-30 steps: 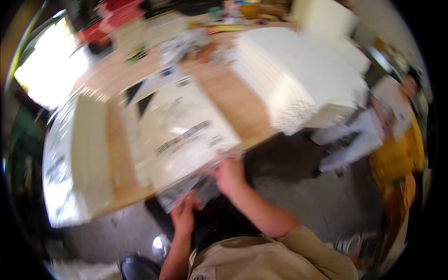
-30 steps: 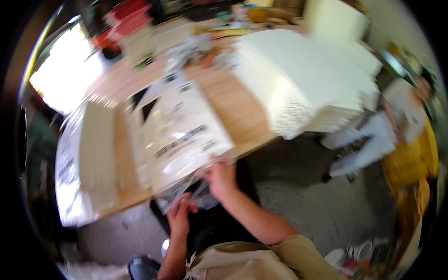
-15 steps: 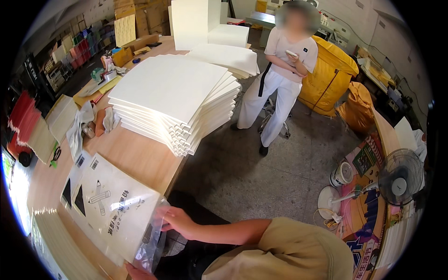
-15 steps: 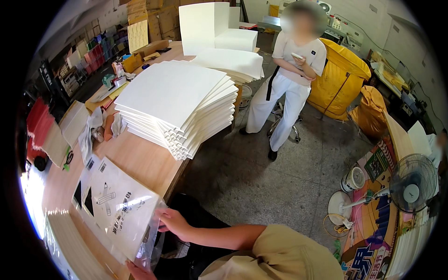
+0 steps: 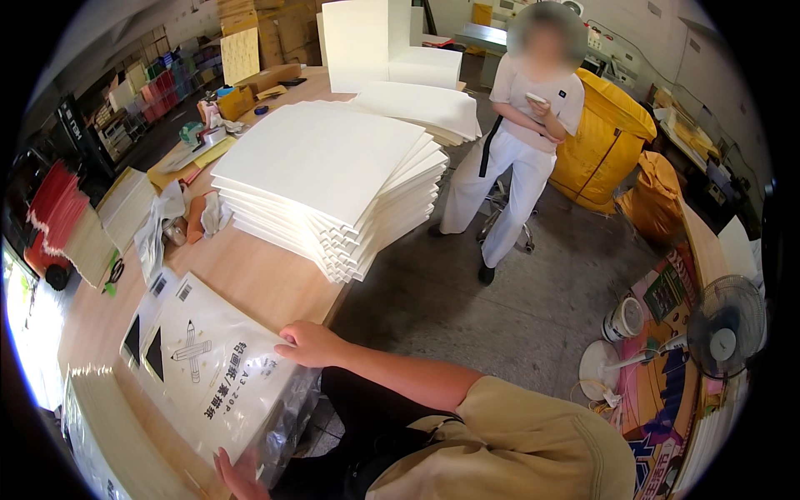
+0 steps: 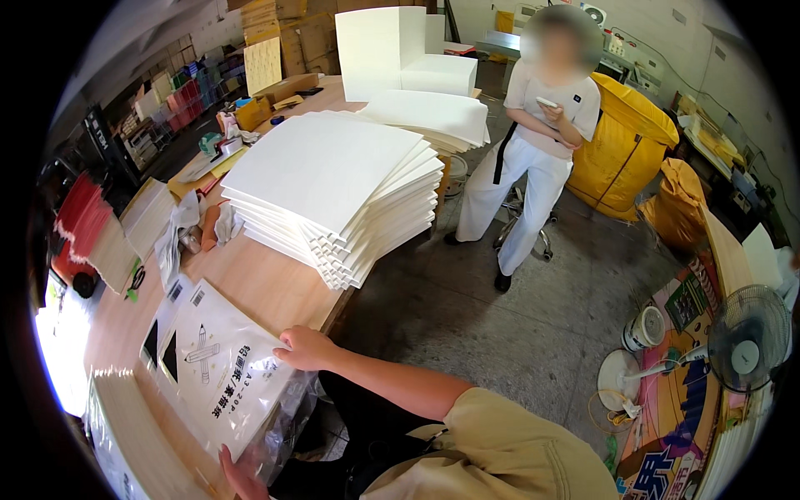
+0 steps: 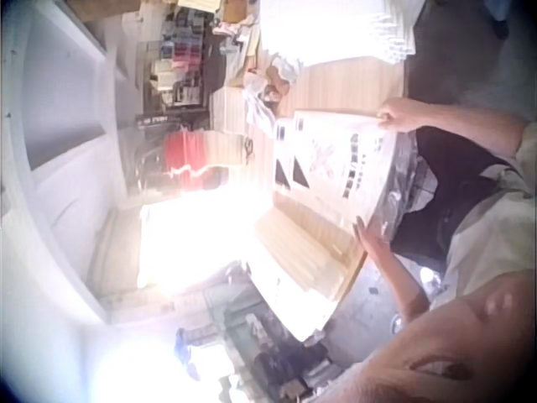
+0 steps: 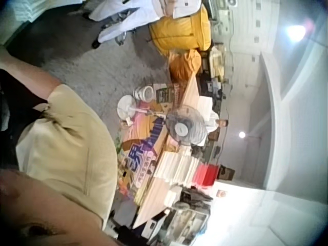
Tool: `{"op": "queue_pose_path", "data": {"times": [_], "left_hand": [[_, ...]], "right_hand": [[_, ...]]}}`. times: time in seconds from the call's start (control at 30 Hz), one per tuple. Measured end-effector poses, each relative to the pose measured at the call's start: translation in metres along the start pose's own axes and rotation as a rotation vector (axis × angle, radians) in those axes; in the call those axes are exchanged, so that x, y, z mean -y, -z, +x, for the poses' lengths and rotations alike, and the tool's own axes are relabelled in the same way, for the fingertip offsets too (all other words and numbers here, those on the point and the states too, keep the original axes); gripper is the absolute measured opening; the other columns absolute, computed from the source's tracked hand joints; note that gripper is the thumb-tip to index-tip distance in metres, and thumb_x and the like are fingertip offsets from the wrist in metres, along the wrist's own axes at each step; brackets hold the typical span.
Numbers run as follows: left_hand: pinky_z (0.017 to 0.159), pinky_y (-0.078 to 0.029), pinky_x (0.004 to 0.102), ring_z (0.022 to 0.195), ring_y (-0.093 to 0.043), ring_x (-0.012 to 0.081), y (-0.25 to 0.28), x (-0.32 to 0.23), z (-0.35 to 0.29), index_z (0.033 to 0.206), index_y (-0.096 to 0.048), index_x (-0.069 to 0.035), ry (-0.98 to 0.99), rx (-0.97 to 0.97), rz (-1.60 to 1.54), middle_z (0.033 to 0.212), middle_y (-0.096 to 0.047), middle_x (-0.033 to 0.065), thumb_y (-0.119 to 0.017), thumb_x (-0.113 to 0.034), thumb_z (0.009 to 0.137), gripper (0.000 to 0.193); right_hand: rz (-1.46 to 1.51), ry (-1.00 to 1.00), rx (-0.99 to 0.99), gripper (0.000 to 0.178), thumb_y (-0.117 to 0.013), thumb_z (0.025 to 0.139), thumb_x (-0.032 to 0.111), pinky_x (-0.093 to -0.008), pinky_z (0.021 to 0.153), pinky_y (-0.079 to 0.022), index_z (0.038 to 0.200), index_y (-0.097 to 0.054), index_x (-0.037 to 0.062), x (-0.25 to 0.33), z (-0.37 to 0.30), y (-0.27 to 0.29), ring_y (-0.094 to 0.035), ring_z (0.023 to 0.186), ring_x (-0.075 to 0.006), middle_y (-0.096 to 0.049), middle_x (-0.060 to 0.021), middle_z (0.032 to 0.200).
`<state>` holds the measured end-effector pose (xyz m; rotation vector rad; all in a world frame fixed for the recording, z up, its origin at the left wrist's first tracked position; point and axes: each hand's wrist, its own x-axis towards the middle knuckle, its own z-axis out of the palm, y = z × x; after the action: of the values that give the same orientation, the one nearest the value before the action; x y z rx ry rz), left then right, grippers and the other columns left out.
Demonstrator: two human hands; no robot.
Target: The person repeatedly takes stacks of white paper sheets from a table and places them into clear plastic packaging bags. They fold the top of the bags to seal them and move the packaged stacks to a pile on the left side of the table. The process is repeated continuously throughout the video.
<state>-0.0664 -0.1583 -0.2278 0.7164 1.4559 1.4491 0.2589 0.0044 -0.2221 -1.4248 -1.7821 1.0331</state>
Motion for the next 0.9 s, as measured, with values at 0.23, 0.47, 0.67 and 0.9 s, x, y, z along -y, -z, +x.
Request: {"op": "queue_pose_path", "data": {"times": [0.23,0.47,0.67,0.9], "left_hand": [[0.083,-0.052,0.0442,0.121,-0.054,0.0328,-0.01,0.006,0.026,0.158,-0.02,-0.018,0.017,-0.042,-0.025,0.145,-0.047,0.0136,-0.056,-0.013,0.097,0.071],[0.109,-0.039,0.0486,0.129,-0.048,0.0443,-0.041,-0.035,-0.004,0.151,-0.03,0.006,-0.056,-0.065,0.256,0.147,-0.04,0.032,-0.071,-0.033,0.089,0.084],[0.085,-0.052,0.0415,0.103,-0.06,0.0316,0.007,-0.004,0.028,0.155,-0.02,-0.002,-0.102,-0.002,0.012,0.14,-0.046,0.0203,-0.062,-0.018,0.095,0.075],[0.082,-0.054,0.0304,0.107,-0.059,0.0171,-0.007,-0.084,-0.015,0.15,-0.034,-0.002,-0.487,0.132,0.289,0.13,-0.054,0.0096,-0.06,-0.004,0.097,0.059]], "right_hand": [[0.081,-0.152,0.127,0.041,-0.065,0.088,0.039,-0.0398,0.062,-0.049,0.088,-0.067,-0.0018,-0.005,0.015,0.009,-0.065,0.067,-0.0263,-0.067,-0.0156,0.079],[0.335,-0.263,0.263,0.028,-0.061,0.088,0.023,-0.0333,0.048,-0.045,0.103,-0.065,-0.0005,0.001,0.025,0.001,-0.06,0.058,-0.0166,-0.063,-0.0089,0.077],[0.655,-0.167,0.384,0.041,-0.059,0.087,0.013,-0.0317,0.056,-0.05,0.127,-0.056,0.0006,-0.008,0.029,-0.026,-0.062,0.071,-0.0154,-0.065,-0.0096,0.095],[0.899,-0.041,0.152,0.041,-0.054,0.095,0.002,-0.0303,0.078,-0.057,0.136,-0.052,-0.0024,0.053,-0.03,0.005,-0.068,0.097,-0.0181,-0.068,-0.0133,0.116]]}}
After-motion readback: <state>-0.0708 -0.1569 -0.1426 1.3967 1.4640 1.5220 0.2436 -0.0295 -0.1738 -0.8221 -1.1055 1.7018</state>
